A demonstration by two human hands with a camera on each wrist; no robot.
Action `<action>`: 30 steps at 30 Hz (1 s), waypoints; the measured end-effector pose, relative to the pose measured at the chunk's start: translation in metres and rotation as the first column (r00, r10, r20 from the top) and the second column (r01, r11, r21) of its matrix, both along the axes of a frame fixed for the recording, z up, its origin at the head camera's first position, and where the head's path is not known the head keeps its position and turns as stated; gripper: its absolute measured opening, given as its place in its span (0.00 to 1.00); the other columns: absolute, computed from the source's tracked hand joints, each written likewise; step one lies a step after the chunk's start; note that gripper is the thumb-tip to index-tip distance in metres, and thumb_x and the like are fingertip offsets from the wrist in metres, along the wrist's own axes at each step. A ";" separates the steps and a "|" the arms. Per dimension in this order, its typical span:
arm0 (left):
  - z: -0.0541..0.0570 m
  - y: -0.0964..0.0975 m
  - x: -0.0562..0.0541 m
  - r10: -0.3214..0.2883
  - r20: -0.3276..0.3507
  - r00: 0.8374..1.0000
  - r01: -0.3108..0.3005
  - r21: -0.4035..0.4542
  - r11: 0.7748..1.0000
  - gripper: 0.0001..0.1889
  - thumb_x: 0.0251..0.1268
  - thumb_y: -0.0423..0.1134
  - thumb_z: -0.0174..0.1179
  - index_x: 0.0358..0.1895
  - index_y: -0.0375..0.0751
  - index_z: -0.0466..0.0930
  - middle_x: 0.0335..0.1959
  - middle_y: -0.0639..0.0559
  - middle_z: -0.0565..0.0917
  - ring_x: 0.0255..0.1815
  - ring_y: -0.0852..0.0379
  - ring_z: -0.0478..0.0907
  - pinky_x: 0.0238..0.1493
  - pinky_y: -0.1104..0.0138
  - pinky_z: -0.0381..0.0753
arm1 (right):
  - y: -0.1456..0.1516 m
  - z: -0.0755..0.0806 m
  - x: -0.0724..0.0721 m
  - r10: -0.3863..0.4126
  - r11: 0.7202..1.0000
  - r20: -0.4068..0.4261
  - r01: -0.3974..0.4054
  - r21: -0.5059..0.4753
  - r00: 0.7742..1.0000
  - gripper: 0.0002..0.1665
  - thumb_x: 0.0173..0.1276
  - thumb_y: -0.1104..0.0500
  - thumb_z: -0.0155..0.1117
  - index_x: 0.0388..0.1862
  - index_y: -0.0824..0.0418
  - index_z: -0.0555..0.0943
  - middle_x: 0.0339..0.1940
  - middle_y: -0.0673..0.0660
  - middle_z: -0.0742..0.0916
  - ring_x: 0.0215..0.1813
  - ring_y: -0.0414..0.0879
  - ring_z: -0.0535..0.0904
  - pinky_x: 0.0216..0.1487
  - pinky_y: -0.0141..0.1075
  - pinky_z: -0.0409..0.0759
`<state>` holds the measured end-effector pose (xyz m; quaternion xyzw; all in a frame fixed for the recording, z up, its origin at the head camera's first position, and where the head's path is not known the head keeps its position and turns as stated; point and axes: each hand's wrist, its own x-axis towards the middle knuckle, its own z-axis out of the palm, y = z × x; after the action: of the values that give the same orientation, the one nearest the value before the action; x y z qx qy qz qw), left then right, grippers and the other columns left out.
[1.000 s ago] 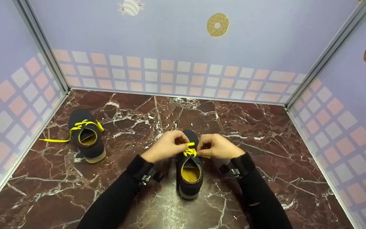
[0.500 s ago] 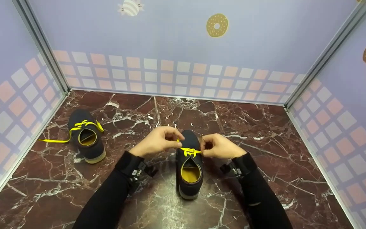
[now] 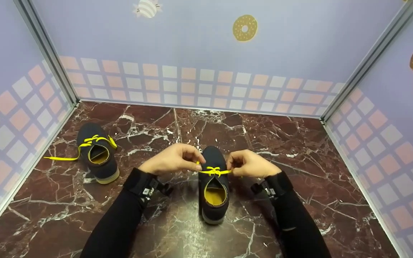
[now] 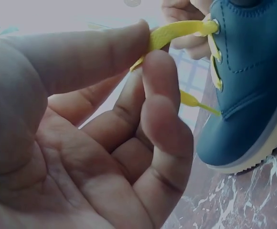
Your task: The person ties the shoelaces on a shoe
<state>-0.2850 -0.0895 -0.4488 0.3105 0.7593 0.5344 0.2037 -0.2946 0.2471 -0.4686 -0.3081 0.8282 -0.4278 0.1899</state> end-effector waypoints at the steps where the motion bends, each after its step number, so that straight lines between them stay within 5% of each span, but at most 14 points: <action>1: 0.000 -0.001 0.000 -0.003 0.011 1.000 0.003 0.004 1.000 0.17 0.71 0.34 0.76 0.57 0.30 0.89 0.41 0.49 0.92 0.35 0.58 0.83 0.37 0.66 0.85 | 0.001 0.000 0.000 -0.003 1.000 0.000 0.003 0.003 1.000 0.11 0.61 0.70 0.66 0.42 0.62 0.87 0.35 0.61 0.89 0.31 0.42 0.79 0.29 0.30 0.76; 17: -0.003 -0.013 -0.005 -0.102 0.034 0.994 0.104 -0.073 0.992 0.14 0.71 0.33 0.76 0.54 0.30 0.89 0.39 0.49 0.92 0.35 0.56 0.85 0.39 0.68 0.87 | 0.013 0.006 0.000 0.013 0.993 -0.049 -0.007 0.118 0.999 0.08 0.67 0.68 0.68 0.42 0.66 0.91 0.29 0.52 0.88 0.24 0.39 0.75 0.24 0.30 0.72; 22: -0.004 -0.017 -0.005 -0.091 0.046 0.995 0.093 -0.026 0.995 0.13 0.72 0.31 0.75 0.55 0.31 0.89 0.39 0.46 0.92 0.34 0.52 0.87 0.39 0.63 0.91 | 0.021 0.005 0.000 0.050 0.991 -0.052 -0.044 0.126 0.997 0.06 0.75 0.63 0.71 0.44 0.64 0.91 0.32 0.58 0.90 0.25 0.39 0.76 0.25 0.29 0.72; 30: -0.009 -0.023 0.001 -0.091 0.107 0.990 0.085 0.063 0.994 0.13 0.73 0.27 0.72 0.58 0.34 0.88 0.40 0.36 0.91 0.33 0.51 0.89 0.39 0.59 0.94 | 0.033 0.002 0.006 0.043 0.989 -0.101 -0.028 0.147 0.994 0.04 0.78 0.61 0.71 0.43 0.60 0.90 0.31 0.51 0.87 0.30 0.40 0.77 0.32 0.31 0.75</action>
<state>-0.2840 -0.1128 -0.4575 0.3195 0.7166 0.5631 0.2596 -0.2887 0.2796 -0.4664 -0.3299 0.8604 -0.3462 0.1761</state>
